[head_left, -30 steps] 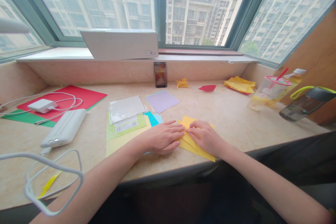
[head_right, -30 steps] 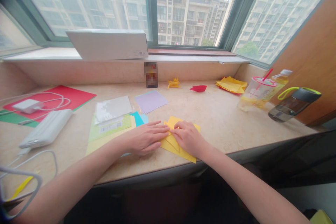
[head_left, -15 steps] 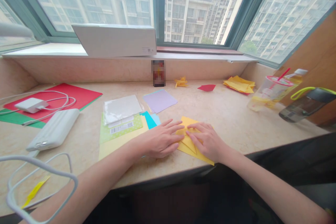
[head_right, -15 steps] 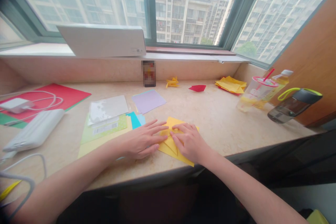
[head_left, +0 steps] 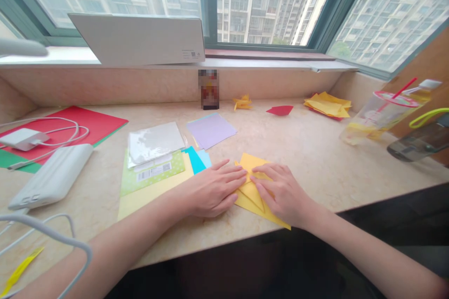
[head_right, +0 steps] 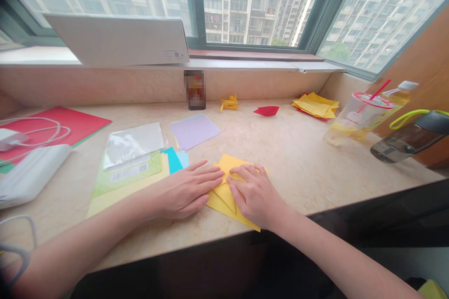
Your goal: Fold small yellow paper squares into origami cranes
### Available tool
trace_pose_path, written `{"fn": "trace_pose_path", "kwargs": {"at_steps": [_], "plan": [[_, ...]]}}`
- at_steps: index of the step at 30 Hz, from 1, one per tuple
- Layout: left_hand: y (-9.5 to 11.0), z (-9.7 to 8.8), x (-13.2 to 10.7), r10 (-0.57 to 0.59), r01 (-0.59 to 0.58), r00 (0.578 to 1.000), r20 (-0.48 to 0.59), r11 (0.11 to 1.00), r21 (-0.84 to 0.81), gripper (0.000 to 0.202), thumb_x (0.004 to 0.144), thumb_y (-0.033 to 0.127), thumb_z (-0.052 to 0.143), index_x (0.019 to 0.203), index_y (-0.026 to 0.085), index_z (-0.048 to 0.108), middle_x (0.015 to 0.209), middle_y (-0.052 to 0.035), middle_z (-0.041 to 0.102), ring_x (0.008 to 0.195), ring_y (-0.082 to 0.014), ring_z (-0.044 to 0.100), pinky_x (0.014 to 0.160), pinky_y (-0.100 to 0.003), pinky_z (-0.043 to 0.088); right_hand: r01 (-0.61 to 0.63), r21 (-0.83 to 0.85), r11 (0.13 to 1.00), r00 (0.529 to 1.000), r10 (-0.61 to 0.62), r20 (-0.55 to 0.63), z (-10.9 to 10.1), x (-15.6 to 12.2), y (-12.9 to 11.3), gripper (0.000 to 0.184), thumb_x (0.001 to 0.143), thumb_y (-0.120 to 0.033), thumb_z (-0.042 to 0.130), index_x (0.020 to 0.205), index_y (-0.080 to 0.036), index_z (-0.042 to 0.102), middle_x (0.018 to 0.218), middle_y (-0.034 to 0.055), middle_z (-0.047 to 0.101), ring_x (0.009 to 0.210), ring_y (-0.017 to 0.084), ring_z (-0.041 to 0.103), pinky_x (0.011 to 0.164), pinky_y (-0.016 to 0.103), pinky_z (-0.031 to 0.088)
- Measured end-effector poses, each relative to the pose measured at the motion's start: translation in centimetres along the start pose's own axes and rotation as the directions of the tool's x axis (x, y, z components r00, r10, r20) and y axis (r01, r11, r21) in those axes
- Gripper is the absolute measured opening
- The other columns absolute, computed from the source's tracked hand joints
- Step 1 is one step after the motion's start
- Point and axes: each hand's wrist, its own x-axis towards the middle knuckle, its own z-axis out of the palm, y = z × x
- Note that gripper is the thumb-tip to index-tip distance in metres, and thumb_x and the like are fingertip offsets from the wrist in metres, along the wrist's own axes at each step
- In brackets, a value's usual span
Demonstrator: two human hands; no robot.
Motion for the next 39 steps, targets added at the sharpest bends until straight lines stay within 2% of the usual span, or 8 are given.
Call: {"fn": "trace_pose_path", "kwargs": {"at_steps": [5,17,20,25,28,32,36,39], "plan": [[0.6,-0.6,0.3,-0.033,0.032,0.999,0.019,0.999,0.019,0.050,0.098,0.023,0.040,0.146,0.013,0.044,0.151,-0.0126,0.047,0.145,-0.0282,0.034,0.123,-0.048,0.017,-0.016,-0.005,1.000,0.999,0.016,-0.035,0.0,-0.2,0.2,0.029,0.098,-0.023,0.049,0.119,-0.024,0.069,0.127,0.0096,0.063,0.117,0.027,0.054,0.101,0.046,0.036],[0.5,-1.0,0.2,-0.042,0.042,0.999,0.011,0.999,0.003,0.047,0.098,0.021,0.040,0.144,0.018,0.047,0.149,-0.0121,0.050,0.141,-0.0278,0.042,0.121,-0.050,0.022,0.005,0.023,1.000,1.000,-0.005,0.011,0.2,0.3,-0.2,0.025,0.098,-0.021,0.046,0.110,-0.024,0.068,0.117,0.0064,0.067,0.112,0.025,0.057,0.103,0.048,0.033],[1.2,-1.6,0.4,-0.054,0.055,0.998,-0.038,0.998,0.026,0.042,0.098,0.019,0.040,0.137,0.023,0.055,0.141,-0.0101,0.059,0.134,-0.0258,0.050,0.118,-0.049,0.027,0.015,0.044,0.999,1.000,-0.014,-0.011,0.2,0.4,-0.3,0.021,0.097,-0.023,0.050,0.104,-0.024,0.070,0.119,0.0068,0.066,0.112,0.025,0.057,0.100,0.046,0.036],[2.7,-1.7,1.0,-0.133,0.145,0.986,-0.101,0.982,0.118,0.029,0.097,0.022,0.046,0.117,0.023,0.066,0.125,-0.0099,0.068,0.118,-0.0246,0.061,0.105,-0.041,0.042,0.017,0.049,0.999,0.999,-0.015,-0.028,-0.2,1.1,-0.9,0.022,0.095,-0.032,0.057,0.112,-0.025,0.068,0.115,0.0071,0.069,0.109,0.027,0.060,0.098,0.044,0.041],[3.7,-1.0,0.9,-0.306,0.326,0.939,-0.156,0.937,0.123,0.026,0.095,0.018,0.046,0.110,0.020,0.067,0.114,-0.0107,0.070,0.106,-0.0239,0.065,0.095,-0.038,0.049,-0.001,0.085,0.996,0.999,-0.002,0.042,-0.6,1.9,-1.6,0.027,0.095,-0.039,0.057,0.115,-0.025,0.068,0.106,0.0073,0.071,0.100,0.025,0.064,0.090,0.039,0.046],[5.2,0.5,0.3,-0.493,0.500,0.832,-0.254,0.865,-0.038,0.029,0.093,0.011,0.043,0.111,0.018,0.065,0.103,-0.0098,0.072,0.096,-0.0219,0.068,0.086,-0.032,0.052,0.006,0.107,0.994,0.999,-0.011,0.049,-0.7,2.8,-2.4,0.034,0.094,-0.044,0.058,0.120,-0.024,0.067,0.102,0.0080,0.073,0.096,0.024,0.067,0.085,0.035,0.048],[6.5,1.2,-0.5,-0.541,0.521,0.739,-0.400,0.837,-0.169,0.026,0.094,0.012,0.043,0.105,0.018,0.066,0.102,-0.0091,0.073,0.094,-0.0230,0.068,0.086,-0.035,0.053,0.008,0.092,0.996,0.999,-0.013,0.046,0.0,3.3,-2.3,0.033,0.091,-0.041,0.063,0.117,-0.021,0.069,0.101,0.0086,0.074,0.094,0.025,0.068,0.084,0.035,0.049],[6.8,1.0,-0.9,-0.531,0.560,0.698,-0.481,0.823,-0.097,0.026,0.092,0.009,0.045,0.101,0.018,0.068,0.102,-0.0093,0.072,0.098,-0.0242,0.066,0.088,-0.037,0.052,-0.012,0.131,0.991,0.999,0.006,0.048,0.5,3.7,-1.5,0.030,0.091,-0.030,0.063,0.119,-0.020,0.069,0.103,0.0086,0.075,0.094,0.024,0.070,0.085,0.036,0.051]]}}
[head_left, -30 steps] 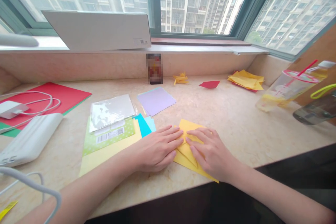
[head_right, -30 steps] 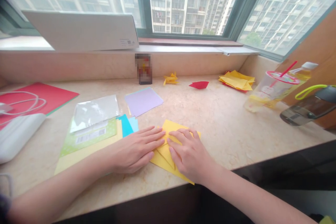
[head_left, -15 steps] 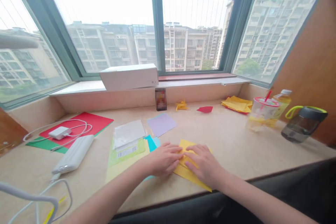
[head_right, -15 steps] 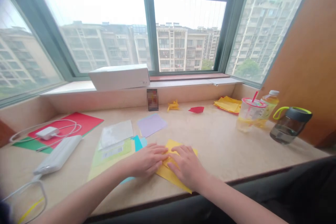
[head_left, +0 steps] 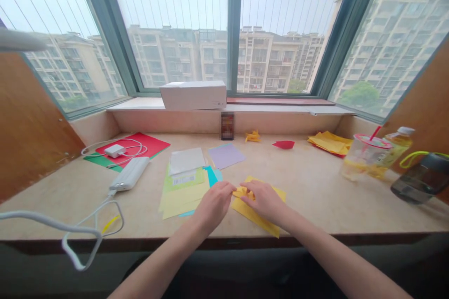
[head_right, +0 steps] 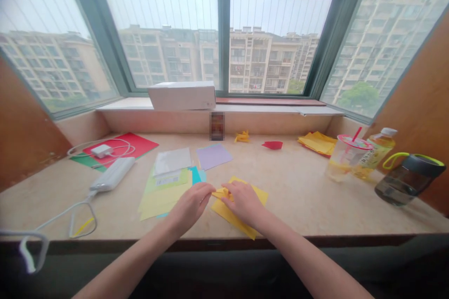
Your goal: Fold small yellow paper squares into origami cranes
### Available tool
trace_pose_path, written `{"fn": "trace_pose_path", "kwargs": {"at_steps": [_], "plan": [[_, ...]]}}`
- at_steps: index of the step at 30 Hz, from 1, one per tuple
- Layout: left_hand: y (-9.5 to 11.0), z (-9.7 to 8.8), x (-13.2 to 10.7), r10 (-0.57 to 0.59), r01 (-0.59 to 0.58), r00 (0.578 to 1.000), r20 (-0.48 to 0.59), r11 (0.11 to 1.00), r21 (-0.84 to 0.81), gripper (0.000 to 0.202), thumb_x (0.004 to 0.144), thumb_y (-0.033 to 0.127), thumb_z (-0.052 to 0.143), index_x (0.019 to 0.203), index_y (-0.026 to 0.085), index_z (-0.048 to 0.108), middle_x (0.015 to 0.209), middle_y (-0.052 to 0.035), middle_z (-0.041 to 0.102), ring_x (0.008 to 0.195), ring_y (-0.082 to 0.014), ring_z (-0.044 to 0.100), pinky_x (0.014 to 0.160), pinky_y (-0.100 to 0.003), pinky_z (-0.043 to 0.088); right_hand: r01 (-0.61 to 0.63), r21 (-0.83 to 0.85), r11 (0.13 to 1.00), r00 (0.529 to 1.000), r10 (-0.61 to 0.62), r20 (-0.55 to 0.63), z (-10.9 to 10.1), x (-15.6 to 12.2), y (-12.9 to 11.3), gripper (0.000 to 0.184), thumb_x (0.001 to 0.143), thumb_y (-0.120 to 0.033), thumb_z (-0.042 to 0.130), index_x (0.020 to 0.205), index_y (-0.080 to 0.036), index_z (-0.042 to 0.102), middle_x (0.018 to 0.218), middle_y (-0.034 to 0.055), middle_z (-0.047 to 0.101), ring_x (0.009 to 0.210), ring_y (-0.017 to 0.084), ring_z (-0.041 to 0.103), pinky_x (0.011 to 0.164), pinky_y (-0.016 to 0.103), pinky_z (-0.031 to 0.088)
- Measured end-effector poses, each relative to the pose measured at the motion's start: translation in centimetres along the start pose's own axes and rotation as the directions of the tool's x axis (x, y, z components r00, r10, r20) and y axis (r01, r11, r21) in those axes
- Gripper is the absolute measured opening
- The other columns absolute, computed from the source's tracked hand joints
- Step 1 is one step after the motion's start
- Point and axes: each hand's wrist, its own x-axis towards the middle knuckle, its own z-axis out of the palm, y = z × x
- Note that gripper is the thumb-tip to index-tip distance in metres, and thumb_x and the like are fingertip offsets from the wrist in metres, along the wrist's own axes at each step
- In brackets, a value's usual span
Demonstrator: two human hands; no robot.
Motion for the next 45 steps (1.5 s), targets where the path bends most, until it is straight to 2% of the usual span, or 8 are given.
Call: {"fn": "trace_pose_path", "kwargs": {"at_steps": [7,17,25,30,34,37,41,45], "plan": [[0.6,0.8,1.9,0.014,-0.043,0.989,0.144,0.978,0.205,0.020,0.092,0.014,0.052,0.093,0.015,0.071,0.096,-0.0126,0.070,0.093,-0.0273,0.064,0.083,-0.039,0.049,0.013,0.071,0.997,0.999,-0.010,-0.042,0.2,-0.2,2.4,0.032,0.090,-0.006,0.050,0.111,-0.018,0.072,0.109,0.0075,0.076,0.098,0.019,0.071,0.090,0.031,0.053],[1.5,2.7,3.3,0.075,-0.112,0.979,0.190,0.975,0.192,0.024,0.094,0.027,0.054,0.084,0.016,0.072,0.092,-0.0126,0.068,0.094,-0.0293,0.063,0.086,-0.042,0.045,-0.047,-0.114,0.992,0.997,0.040,-0.062,0.0,-1.7,5.1,0.024,0.095,-0.025,0.054,0.105,-0.022,0.076,0.118,0.0130,0.066,0.105,0.027,0.061,0.093,0.047,0.046],[1.3,3.7,3.5,-0.060,0.062,0.992,0.113,0.998,-0.013,0.018,0.088,0.019,0.053,0.084,0.015,0.071,0.086,-0.0132,0.072,0.090,-0.0303,0.065,0.086,-0.042,0.047,0.124,-0.161,0.979,0.988,-0.136,-0.068,0.0,-1.8,4.7,0.038,0.093,-0.012,0.056,0.125,-0.029,0.067,0.117,0.0097,0.067,0.107,0.024,0.060,0.092,0.041,0.046],[0.7,4.0,3.2,-0.186,0.190,0.982,0.043,0.964,-0.185,0.026,0.085,0.017,0.053,0.102,0.017,0.072,0.092,-0.0095,0.075,0.090,-0.0262,0.067,0.086,-0.036,0.048,0.213,-0.159,0.964,0.973,-0.225,-0.056,-0.8,-2.2,4.8,0.030,0.094,-0.016,0.059,0.117,-0.030,0.072,0.116,0.0099,0.068,0.108,0.025,0.061,0.093,0.043,0.044],[0.4,3.9,3.0,-0.323,0.304,0.946,0.014,0.875,-0.376,0.037,0.082,0.021,0.055,0.115,0.013,0.069,0.081,-0.0074,0.074,0.076,-0.0230,0.067,0.074,-0.033,0.050,0.268,-0.183,0.946,0.956,-0.284,-0.070,-1.5,-2.7,4.5,0.025,0.094,-0.019,0.062,0.114,-0.029,0.071,0.122,0.0096,0.065,0.112,0.025,0.059,0.096,0.043,0.040],[0.3,3.6,3.1,-0.405,0.354,0.914,0.020,0.774,-0.525,0.032,0.078,0.024,0.059,0.105,0.013,0.073,0.075,-0.0049,0.073,0.069,-0.0202,0.064,0.065,-0.029,0.047,0.314,-0.243,0.918,0.932,-0.347,-0.104,-1.8,-2.7,4.0,0.012,0.094,-0.020,0.063,0.095,-0.025,0.073,0.123,0.0075,0.066,0.112,0.023,0.058,0.096,0.042,0.037],[-0.1,2.2,3.3,-0.480,0.375,0.876,0.055,0.604,-0.704,0.020,0.075,0.027,0.063,0.084,0.013,0.075,0.069,-0.0031,0.069,0.061,-0.0151,0.059,0.058,-0.025,0.042,0.435,-0.407,0.803,0.851,-0.515,-0.105,-2.2,-2.0,3.9,0.019,0.097,-0.013,0.054,0.094,-0.022,0.070,0.128,0.0086,0.065,0.114,0.023,0.057,0.096,0.041,0.035],[-0.7,0.5,4.0,-0.540,0.368,0.835,0.102,0.412,-0.833,0.020,0.073,0.031,0.071,0.082,0.013,0.071,0.074,-0.0046,0.069,0.061,-0.0125,0.058,0.055,-0.023,0.040,0.523,-0.464,0.715,0.786,-0.615,-0.062,-3.1,-0.2,3.9,0.026,0.100,-0.010,0.045,0.099,-0.020,0.068,0.129,0.0079,0.066,0.115,0.021,0.057,0.096,0.040,0.036]]}}
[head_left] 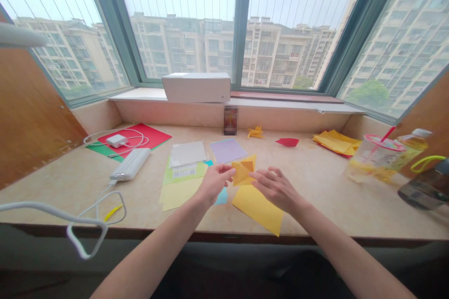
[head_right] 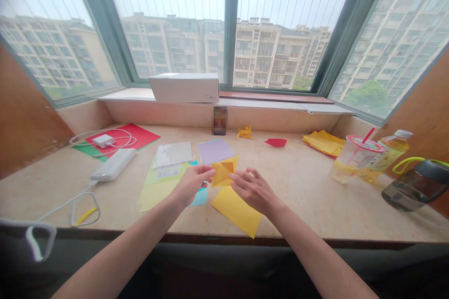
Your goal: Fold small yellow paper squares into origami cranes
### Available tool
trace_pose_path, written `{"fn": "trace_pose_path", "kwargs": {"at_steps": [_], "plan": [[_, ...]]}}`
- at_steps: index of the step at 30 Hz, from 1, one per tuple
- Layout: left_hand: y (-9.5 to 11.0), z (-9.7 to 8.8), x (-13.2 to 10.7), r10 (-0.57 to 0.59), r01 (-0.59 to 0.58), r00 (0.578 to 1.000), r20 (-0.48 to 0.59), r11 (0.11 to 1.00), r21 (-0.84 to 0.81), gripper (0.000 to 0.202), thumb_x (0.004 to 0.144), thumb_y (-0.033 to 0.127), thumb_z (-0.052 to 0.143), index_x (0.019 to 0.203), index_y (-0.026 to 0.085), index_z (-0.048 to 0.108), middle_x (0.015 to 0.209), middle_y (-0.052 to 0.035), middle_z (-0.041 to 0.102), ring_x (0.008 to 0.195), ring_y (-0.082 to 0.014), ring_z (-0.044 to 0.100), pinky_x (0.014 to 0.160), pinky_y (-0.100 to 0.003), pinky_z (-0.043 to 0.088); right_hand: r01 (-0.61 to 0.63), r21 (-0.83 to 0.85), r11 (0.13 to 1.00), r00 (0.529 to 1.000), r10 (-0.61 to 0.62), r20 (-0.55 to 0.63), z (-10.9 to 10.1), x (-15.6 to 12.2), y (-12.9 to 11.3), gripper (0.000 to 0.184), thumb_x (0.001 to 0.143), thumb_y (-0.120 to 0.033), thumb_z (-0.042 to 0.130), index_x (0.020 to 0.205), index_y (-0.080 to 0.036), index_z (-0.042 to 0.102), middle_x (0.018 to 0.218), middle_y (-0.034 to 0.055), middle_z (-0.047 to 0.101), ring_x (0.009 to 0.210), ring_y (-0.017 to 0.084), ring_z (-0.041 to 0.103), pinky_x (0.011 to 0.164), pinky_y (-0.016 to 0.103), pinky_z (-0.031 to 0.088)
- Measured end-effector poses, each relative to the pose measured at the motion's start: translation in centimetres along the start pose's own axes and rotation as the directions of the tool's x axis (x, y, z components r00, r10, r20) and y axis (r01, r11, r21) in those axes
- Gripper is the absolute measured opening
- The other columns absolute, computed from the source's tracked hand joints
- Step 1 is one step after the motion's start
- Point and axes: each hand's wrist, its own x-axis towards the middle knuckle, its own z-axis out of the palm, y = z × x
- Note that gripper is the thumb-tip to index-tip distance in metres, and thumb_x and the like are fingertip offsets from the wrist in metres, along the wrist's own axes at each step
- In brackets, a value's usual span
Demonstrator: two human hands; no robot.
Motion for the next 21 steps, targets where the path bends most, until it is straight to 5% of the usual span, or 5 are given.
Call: {"fn": "trace_pose_path", "kwargs": {"at_steps": [6,11,17,21], "plan": [[1.8,-0.4,3.7,-0.047,0.045,0.999,-0.001,0.964,-0.263,0.023,0.075,0.033,0.076,0.083,0.016,0.063,0.090,-0.0069,0.070,0.077,-0.0151,0.066,0.070,-0.028,0.052,-0.087,-0.093,0.992,0.995,0.091,0.038,0.3,4.7,1.8,0.022,0.099,-0.010,0.048,0.110,-0.018,0.066,0.120,0.0102,0.070,0.105,0.023,0.060,0.096,0.043,0.036],[1.7,-0.7,6.6,-0.031,0.027,0.999,-0.004,0.915,-0.402,0.018,0.082,0.027,0.072,0.085,0.017,0.058,0.092,-0.0060,0.069,0.083,-0.0161,0.068,0.080,-0.036,0.057,-0.051,-0.134,0.990,0.999,0.051,-0.001,2.5,6.8,3.5,0.029,0.100,-0.006,0.043,0.110,-0.017,0.066,0.109,0.0088,0.074,0.096,0.022,0.062,0.092,0.042,0.036],[-0.8,-0.8,6.5,-0.092,0.089,0.996,0.019,0.870,-0.484,0.013,0.084,0.022,0.066,0.084,0.017,0.054,0.094,-0.0069,0.069,0.086,-0.0162,0.068,0.084,-0.038,0.059,0.002,-0.096,0.995,0.996,-0.010,-0.086,4.8,6.1,4.3,0.026,0.100,-0.012,0.048,0.121,-0.018,0.063,0.112,0.0086,0.073,0.098,0.022,0.062,0.088,0.041,0.034],[-1.8,-0.2,5.3,-0.077,0.097,0.995,0.060,0.840,-0.533,0.020,0.080,0.025,0.072,0.088,0.017,0.055,0.099,-0.0050,0.069,0.089,-0.0162,0.067,0.089,-0.039,0.057,0.015,-0.010,1.000,0.984,-0.016,-0.175,5.2,5.6,4.3,0.024,0.098,-0.007,0.050,0.113,-0.018,0.066,0.100,0.0056,0.076,0.090,0.019,0.063,0.084,0.039,0.034]]}}
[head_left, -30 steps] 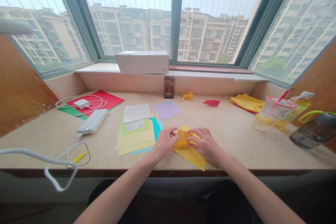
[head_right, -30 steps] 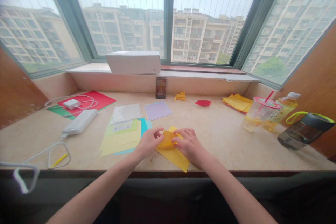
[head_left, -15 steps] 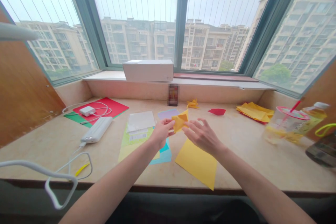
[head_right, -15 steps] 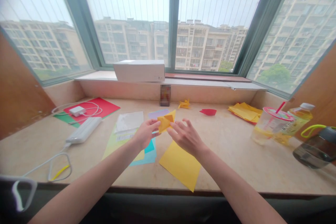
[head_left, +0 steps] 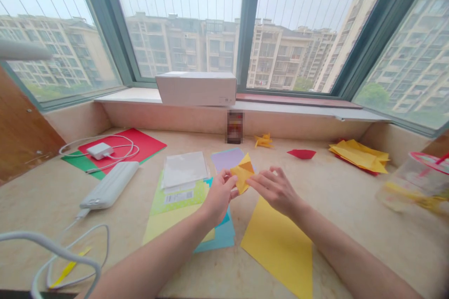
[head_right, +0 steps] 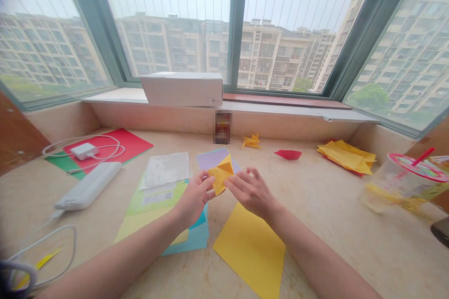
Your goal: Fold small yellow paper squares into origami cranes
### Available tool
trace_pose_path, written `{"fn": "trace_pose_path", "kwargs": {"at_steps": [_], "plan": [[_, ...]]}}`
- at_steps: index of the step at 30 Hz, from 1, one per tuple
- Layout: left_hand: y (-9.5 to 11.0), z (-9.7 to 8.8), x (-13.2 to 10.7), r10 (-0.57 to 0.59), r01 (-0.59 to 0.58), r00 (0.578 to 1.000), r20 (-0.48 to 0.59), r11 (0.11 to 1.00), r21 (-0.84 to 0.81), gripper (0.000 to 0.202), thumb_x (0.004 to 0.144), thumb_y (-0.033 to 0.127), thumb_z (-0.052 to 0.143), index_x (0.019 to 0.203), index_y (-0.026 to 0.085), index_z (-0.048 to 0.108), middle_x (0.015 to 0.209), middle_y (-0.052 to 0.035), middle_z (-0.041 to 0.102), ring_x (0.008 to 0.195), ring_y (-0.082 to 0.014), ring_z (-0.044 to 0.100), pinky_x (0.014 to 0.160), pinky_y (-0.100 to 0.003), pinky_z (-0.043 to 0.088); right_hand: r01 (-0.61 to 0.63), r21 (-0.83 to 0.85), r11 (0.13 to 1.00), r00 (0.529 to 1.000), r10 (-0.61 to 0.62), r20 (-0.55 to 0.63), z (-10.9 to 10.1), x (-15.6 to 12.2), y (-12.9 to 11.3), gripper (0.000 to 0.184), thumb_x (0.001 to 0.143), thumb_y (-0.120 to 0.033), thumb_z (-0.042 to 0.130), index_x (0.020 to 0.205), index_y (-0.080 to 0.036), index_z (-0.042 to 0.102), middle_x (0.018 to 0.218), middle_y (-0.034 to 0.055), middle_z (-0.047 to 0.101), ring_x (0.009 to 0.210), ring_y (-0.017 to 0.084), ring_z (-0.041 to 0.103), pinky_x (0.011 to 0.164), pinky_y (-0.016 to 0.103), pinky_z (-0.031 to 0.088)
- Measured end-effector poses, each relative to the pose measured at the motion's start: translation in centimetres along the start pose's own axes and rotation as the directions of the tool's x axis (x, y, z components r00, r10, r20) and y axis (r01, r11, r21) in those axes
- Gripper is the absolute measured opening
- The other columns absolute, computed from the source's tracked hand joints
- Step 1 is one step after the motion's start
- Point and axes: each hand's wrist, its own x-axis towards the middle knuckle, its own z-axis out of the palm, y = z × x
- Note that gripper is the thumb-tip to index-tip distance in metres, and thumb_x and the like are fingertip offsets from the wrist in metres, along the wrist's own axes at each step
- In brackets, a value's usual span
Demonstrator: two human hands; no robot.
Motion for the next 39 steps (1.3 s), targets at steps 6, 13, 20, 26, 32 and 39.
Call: {"fn": "trace_pose_path", "kwargs": {"at_steps": [6,13,20,26,32,39], "plan": [[0.0,0.4,-1.4,-0.018,0.033,0.975,0.223,0.997,-0.065,0.055,0.089,0.030,0.068,0.136,0.031,0.040,0.115,-0.0055,0.069,0.105,-0.0186,0.065,0.099,-0.050,0.052,-0.151,0.220,0.964,0.980,0.176,-0.097,0.3,-0.7,-0.3,0.010,0.095,-0.011,0.060,0.095,-0.020,0.064,0.090,0.0017,0.075,0.082,0.015,0.064,0.085,0.038,0.035],[0.1,0.3,-1.3,0.025,-0.032,0.949,0.315,0.999,0.018,0.041,0.092,0.033,0.066,0.127,0.027,0.047,0.124,-0.0062,0.065,0.114,-0.0202,0.061,0.104,-0.047,0.048,-0.258,0.433,0.864,0.930,0.344,-0.132,0.6,-1.2,-0.7,0.006,0.093,-0.016,0.064,0.091,-0.022,0.064,0.093,0.0035,0.073,0.086,0.018,0.066,0.082,0.037,0.042],[0.0,0.3,-1.4,0.009,-0.026,0.960,0.281,0.998,0.057,0.034,0.091,0.037,0.066,0.117,0.026,0.047,0.118,-0.0055,0.067,0.101,-0.0185,0.066,0.095,-0.043,0.052,-0.293,0.475,0.830,0.925,0.372,-0.079,0.0,-0.8,-1.5,0.007,0.094,-0.027,0.065,0.089,-0.023,0.067,0.094,0.0039,0.074,0.087,0.019,0.067,0.083,0.036,0.043],[-0.1,0.2,-1.5,0.016,-0.048,0.963,0.268,0.993,0.112,0.041,0.091,0.038,0.065,0.125,0.029,0.045,0.118,-0.0058,0.067,0.099,-0.0176,0.066,0.083,-0.030,0.052,-0.338,0.500,0.797,0.925,0.380,0.018,-0.5,-0.4,-1.8,0.019,0.100,-0.028,0.055,0.090,-0.022,0.070,0.092,0.0023,0.075,0.087,0.017,0.068,0.085,0.036,0.041],[-0.1,0.2,-1.3,0.021,-0.057,0.973,0.231,0.987,0.150,0.044,0.085,0.040,0.070,0.122,0.027,0.049,0.121,-0.0075,0.067,0.098,-0.0200,0.068,0.080,-0.030,0.052,-0.300,0.414,0.860,0.948,0.317,0.029,-1.1,-0.3,-2.1,0.034,0.088,-0.046,0.069,0.110,-0.020,0.068,0.103,0.0079,0.075,0.094,0.023,0.068,0.086,0.039,0.041],[-0.2,0.5,-1.4,-0.007,-0.018,0.979,0.203,0.993,0.117,0.039,0.087,0.039,0.069,0.116,0.024,0.047,0.123,-0.0079,0.065,0.107,-0.0203,0.066,0.096,-0.040,0.051,-0.350,0.553,0.756,0.917,0.398,0.037,-0.9,-0.3,-2.5,0.007,0.093,-0.025,0.066,0.093,-0.024,0.073,0.087,0.0025,0.075,0.080,0.018,0.068,0.081,0.037,0.043]]}}
